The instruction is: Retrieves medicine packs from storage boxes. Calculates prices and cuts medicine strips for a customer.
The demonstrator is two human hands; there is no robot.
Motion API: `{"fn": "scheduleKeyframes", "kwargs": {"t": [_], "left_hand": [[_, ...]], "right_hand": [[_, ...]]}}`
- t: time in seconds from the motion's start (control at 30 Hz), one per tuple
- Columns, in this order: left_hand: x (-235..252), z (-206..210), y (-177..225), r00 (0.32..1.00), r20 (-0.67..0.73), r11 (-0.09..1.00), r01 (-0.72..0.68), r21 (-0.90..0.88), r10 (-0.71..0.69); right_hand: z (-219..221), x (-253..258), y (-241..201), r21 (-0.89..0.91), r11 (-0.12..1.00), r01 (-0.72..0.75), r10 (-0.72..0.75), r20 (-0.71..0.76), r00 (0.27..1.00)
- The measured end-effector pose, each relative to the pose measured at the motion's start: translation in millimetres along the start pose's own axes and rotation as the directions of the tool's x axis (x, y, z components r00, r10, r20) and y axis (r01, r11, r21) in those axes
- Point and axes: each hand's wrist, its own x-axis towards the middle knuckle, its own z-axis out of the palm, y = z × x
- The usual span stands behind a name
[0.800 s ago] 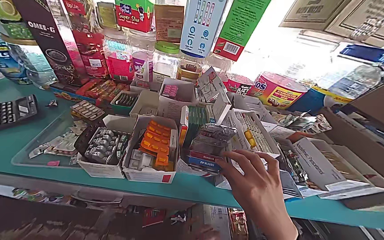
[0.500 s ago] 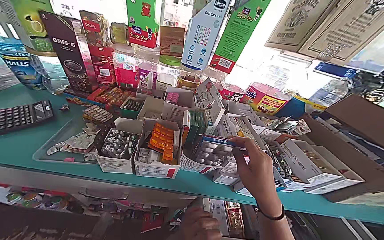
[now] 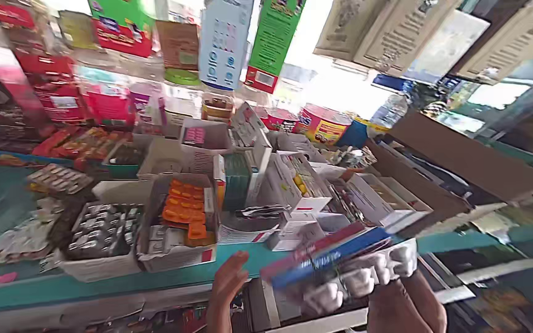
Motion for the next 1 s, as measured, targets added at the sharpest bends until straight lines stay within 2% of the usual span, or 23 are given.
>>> {"fn": "scheduleKeyframes", "kwargs": {"t": [0.07, 0.13, 0.2, 0.27, 0.3, 0.37, 0.43, 0.53, 0.67, 0.73, 0.83, 0.9, 1.0], "left_hand": [[-6, 19, 6, 0.993, 0.114, 0.968, 0.064, -0.241, -0.038], [-17, 42, 15, 0.959, 0.278, 0.871, 0.188, -0.453, -0.063], [-29, 64, 25, 0.896, 0.429, 0.766, 0.353, -0.537, -0.112], [-39, 87, 38, 0.83, 0.53, 0.731, 0.469, -0.496, -0.173], [-44, 102, 42, 0.804, 0.564, 0.719, 0.504, -0.478, -0.189], [-57, 136, 48, 0.754, 0.628, 0.681, 0.563, -0.468, -0.192], [-71, 169, 56, 0.696, 0.695, 0.655, 0.612, -0.443, -0.18], [-90, 224, 70, 0.633, 0.771, 0.706, 0.578, -0.409, -0.07], [-125, 297, 92, 0.591, 0.805, 0.776, 0.479, -0.411, 0.062], [-139, 331, 101, 0.548, 0.83, 0.747, 0.507, -0.43, 0.105], [-163, 384, 114, 0.489, 0.849, 0.723, 0.511, -0.464, 0.2], [-182, 424, 120, 0.45, 0.855, 0.668, 0.557, -0.494, 0.257], [-207, 488, 126, 0.357, 0.862, 0.582, 0.637, -0.506, 0.359]], "right_hand": [[-23, -30, -3, 0.011, 0.987, -0.162, 0.162, -0.021, 0.987], [-48, -60, -6, 0.022, 0.95, -0.31, 0.311, -0.064, 0.948], [-77, -87, -5, -0.019, 0.924, -0.381, 0.376, -0.122, 0.918], [-111, -113, -3, -0.199, 0.916, -0.349, 0.306, -0.219, 0.927], [-132, -123, -2, -0.333, 0.898, -0.286, 0.204, -0.26, 0.944], [-175, -141, -8, -0.601, 0.786, -0.148, -0.03, -0.276, 0.961], [-207, -159, -27, -0.725, 0.684, -0.081, -0.12, -0.221, 0.968], [-238, -179, -44, -0.785, 0.618, -0.038, -0.1, -0.126, 0.987], [-293, -208, -47, -0.889, 0.442, -0.118, -0.128, -0.192, 0.973], [-322, -223, -52, -0.926, 0.35, -0.144, -0.146, -0.205, 0.968], [-361, -243, -58, -0.965, 0.148, -0.215, -0.195, -0.242, 0.951], [-393, -256, -59, -0.969, 0.033, -0.243, -0.258, -0.243, 0.935], [-450, -265, -61, -0.951, -0.055, -0.306, -0.389, -0.261, 0.883]]}}
